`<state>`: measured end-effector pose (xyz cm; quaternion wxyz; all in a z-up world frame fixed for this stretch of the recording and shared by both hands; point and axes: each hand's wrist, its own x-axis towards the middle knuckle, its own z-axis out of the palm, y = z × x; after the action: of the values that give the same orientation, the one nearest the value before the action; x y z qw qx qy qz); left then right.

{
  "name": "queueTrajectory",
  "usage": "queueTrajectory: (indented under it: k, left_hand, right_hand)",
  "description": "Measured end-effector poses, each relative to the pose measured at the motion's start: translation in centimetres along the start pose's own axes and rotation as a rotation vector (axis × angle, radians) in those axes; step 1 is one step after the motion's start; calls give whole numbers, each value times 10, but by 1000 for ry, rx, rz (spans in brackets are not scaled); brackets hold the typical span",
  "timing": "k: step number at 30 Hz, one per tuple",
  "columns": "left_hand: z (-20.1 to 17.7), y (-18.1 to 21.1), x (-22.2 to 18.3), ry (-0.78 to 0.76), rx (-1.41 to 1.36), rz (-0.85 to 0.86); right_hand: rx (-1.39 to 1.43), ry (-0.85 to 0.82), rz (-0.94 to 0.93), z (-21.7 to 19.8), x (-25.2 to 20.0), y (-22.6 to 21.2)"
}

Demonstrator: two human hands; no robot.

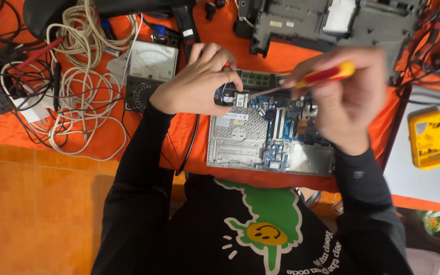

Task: Repairing a laptop by checking components with a multimeter, using a screwdriver, and drying a component with a hair dryer.

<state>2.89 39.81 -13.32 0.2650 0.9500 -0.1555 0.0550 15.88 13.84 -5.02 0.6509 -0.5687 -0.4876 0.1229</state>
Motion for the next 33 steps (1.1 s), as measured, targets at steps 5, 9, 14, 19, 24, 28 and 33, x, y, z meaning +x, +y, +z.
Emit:
queueTrajectory:
  k: [5, 9, 14, 19, 24, 28, 33]
  left_hand:
    - [0, -3, -3, 20, -49, 11]
    - [-4, -4, -1, 17, -77, 18]
    - [-10, -2, 2, -13, -110, 3]
    - [-11, -2, 2, 2, -95, 33]
    - [-11, -3, 4, 0, -73, 51]
    - [-13, 0, 4, 18, -88, 45]
    - [-14, 2, 4, 19, -83, 40]
  right_hand:
    - [15, -133, 113, 12, -5, 19]
    - [29, -205, 167, 14, -5, 30]
    - [-194, -234, 69, 20, 1, 24]
    - [-164, -245, 64, 24, 3, 22]
    - [-145, -254, 7, 28, 1, 27]
    - [-194, -261, -8, 30, 0, 28]
    - [-170, -275, -26, 31, 1, 29]
